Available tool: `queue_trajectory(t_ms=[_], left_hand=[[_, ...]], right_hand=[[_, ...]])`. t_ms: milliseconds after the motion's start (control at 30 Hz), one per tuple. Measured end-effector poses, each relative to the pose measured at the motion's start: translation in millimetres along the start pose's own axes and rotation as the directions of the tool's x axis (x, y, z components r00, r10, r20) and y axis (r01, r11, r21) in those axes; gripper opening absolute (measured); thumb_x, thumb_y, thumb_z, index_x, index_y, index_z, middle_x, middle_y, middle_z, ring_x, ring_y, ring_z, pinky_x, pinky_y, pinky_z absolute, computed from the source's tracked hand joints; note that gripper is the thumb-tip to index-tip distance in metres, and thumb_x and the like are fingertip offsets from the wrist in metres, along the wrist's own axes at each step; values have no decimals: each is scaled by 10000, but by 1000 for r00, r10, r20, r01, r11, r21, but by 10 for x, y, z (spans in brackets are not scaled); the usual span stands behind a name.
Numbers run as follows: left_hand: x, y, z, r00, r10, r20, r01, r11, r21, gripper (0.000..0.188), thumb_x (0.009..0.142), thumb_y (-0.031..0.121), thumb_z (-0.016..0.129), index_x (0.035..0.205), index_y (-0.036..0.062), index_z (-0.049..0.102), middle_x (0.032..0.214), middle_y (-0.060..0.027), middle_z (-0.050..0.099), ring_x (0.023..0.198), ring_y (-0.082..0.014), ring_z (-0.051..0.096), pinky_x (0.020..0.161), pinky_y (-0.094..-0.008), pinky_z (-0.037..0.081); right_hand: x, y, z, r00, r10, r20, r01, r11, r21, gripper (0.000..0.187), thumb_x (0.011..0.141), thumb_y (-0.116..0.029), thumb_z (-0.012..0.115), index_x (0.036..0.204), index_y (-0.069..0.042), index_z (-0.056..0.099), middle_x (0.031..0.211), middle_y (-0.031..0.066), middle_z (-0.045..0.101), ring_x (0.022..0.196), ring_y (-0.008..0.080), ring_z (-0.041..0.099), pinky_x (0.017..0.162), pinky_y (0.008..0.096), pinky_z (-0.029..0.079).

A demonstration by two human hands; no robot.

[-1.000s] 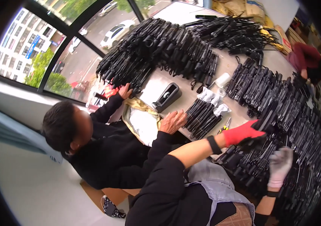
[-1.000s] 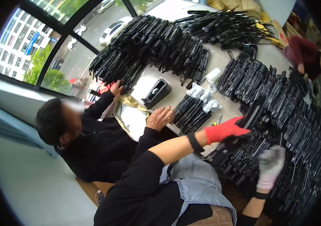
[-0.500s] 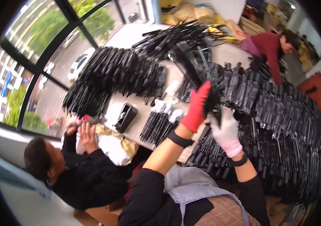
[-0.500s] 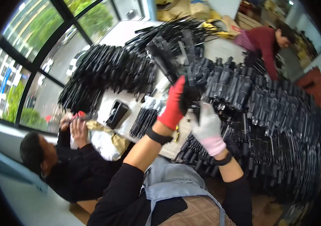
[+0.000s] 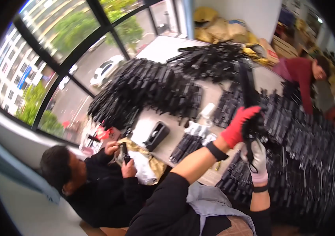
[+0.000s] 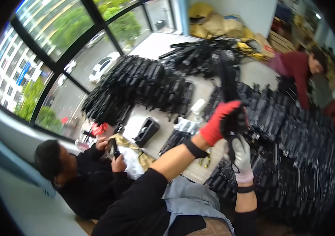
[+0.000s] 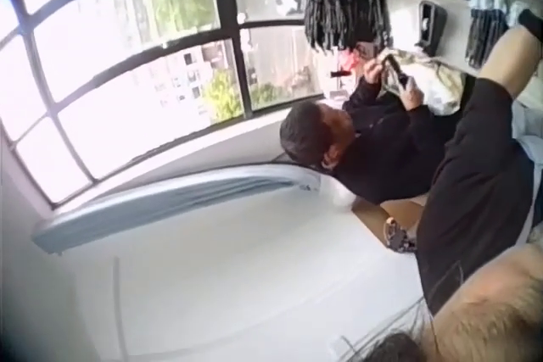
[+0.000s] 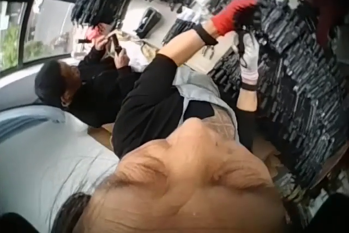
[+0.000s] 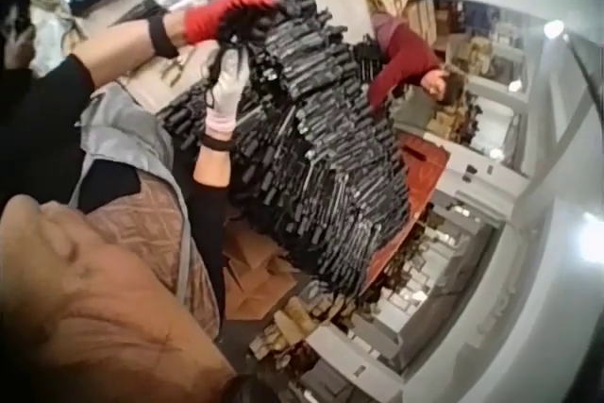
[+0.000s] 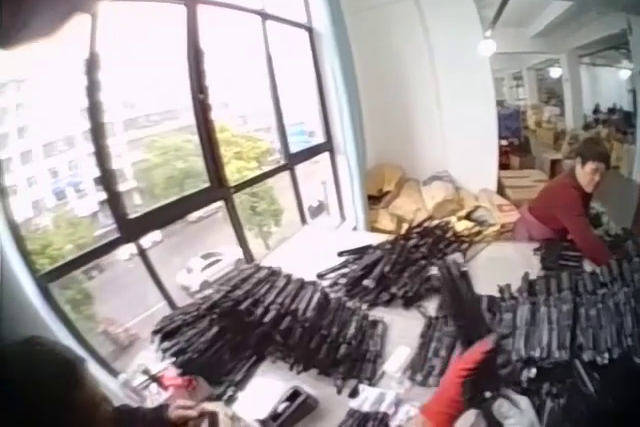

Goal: The person picks up an umbrella frame, opens and closes it, and then uses pliers to secure a rubber band around it. Finally, they place the umbrella frame onto a stack on the table.

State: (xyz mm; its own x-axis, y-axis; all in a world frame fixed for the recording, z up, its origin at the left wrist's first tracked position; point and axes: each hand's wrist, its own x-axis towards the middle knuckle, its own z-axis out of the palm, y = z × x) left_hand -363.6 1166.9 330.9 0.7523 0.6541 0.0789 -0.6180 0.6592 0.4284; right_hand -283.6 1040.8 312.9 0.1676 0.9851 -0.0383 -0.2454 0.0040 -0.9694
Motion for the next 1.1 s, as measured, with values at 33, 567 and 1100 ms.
queue_trajectory(t_ms=[33, 567, 1100], left_hand=[[8, 32, -74, 999, -19, 28, 20, 999, -28, 275, 889, 313, 650, 999, 64, 608, 777, -28, 577, 674, -167, 589, 632, -334, 527], [194, 213, 711, 941, 339, -7, -267, 752, 603, 479, 866, 353, 657, 1185, 20, 526, 903, -106, 645, 851, -221, 618, 785, -347, 494], [-264, 958, 122, 911, 407, 73, -256, 415, 873, 374, 891, 286, 620, 1175, 42, 602, 1234, -151, 562, 1082, -247, 572, 932, -358, 443]], right_hand=[[5, 83, 92, 999, 13, 50, -13, 1000, 1, 394, 986, -421, 482, 923, -33, 518, 650, 15, 514, 440, 83, 412, 405, 231, 277], [886, 30, -823, 666, -735, 124, 361, 173, -916, 444, 969, -166, 458, 1340, 71, 407, 1328, 266, 451, 1248, 368, 423, 1042, 430, 353], [242, -29, -295, 909, -367, -195, 323, 919, -226, 379, 991, -391, 453, 986, -30, 568, 569, -32, 414, 406, 73, 313, 388, 240, 207]])
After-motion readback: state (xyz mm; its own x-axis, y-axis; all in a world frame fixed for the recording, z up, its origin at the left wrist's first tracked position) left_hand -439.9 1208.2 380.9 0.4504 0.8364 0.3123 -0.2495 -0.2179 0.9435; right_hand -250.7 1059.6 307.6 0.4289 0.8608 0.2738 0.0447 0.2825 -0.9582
